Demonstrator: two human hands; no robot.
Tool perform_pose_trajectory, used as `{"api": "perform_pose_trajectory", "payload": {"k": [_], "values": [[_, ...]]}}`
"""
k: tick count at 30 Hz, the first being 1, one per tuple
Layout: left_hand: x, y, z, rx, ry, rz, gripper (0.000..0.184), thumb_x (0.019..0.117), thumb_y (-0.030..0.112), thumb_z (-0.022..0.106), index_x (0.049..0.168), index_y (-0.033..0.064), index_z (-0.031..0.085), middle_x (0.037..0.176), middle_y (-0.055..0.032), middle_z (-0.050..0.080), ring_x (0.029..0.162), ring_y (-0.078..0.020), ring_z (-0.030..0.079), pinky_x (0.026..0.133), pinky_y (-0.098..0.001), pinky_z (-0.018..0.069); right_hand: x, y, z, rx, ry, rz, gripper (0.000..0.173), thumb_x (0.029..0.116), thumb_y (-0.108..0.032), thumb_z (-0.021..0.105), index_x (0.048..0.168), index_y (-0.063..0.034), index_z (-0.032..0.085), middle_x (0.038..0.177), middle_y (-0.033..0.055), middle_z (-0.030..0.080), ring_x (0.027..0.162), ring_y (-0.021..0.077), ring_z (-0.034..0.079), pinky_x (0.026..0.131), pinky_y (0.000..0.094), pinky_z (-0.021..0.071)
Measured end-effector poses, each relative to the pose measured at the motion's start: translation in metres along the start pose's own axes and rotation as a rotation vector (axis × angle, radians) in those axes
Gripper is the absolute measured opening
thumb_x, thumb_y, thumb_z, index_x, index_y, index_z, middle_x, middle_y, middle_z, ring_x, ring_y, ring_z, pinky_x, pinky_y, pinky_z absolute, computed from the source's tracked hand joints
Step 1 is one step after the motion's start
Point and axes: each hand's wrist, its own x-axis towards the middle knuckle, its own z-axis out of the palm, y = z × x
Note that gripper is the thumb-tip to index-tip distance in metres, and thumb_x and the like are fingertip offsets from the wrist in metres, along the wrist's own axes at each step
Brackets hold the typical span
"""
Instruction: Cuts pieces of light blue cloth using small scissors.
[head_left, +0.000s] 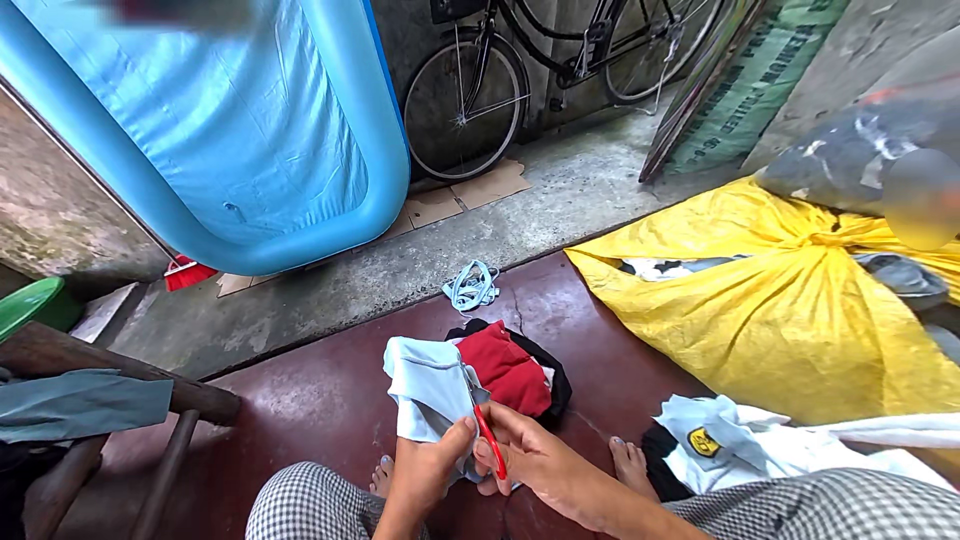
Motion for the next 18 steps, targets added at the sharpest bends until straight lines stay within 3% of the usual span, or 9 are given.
{"api": "perform_pose_trajectory", "payload": {"k": [3,11,18], "values": [[-0.0007,-0.0007,-0.0015,-0.003,-0.003,-0.001,0.065,0.0728,-0.003,0.082,0.128,-0.0079,0.048,0.106,-0.0150,0.072,0.098,-0.0205,0.073,0.089,-0.0367,0.0610,-0.0006,0.0005,0.0039,0.031,0.039,0.009,0.030,0.1010,-0.025,0.062,0.125,-0.0087,0.054,0.094,0.0021,0.066,0.081,0.0157,0.068,0.073,0.0356,0.0608],[-0.0015,0.0011,-0.0036,-0.030,-0.019,-0.006,0.061,0.0730,-0.004,0.081,0.126,-0.0068,0.051,0.102,-0.0121,0.073,0.095,-0.0176,0.073,0.088,-0.0361,0.0615,-0.0001,-0.0039,-0.0018,-0.044,-0.038,-0.026,0.042,0.1026,-0.041,0.059,0.129,-0.0092,0.051,0.100,0.0024,0.065,0.088,0.0149,0.067,0.077,0.0339,0.0588],[-0.0016,0.0020,-0.0047,-0.013,-0.029,-0.032,0.061,0.0717,-0.005,0.081,0.125,-0.0065,0.052,0.101,-0.0119,0.073,0.094,-0.0179,0.073,0.087,-0.0360,0.0617,0.0007,-0.0025,-0.0026,-0.035,0.017,-0.013,0.040,0.1016,-0.037,0.061,0.129,-0.0087,0.052,0.099,0.0025,0.065,0.087,0.0152,0.067,0.076,0.0342,0.0590]]}}
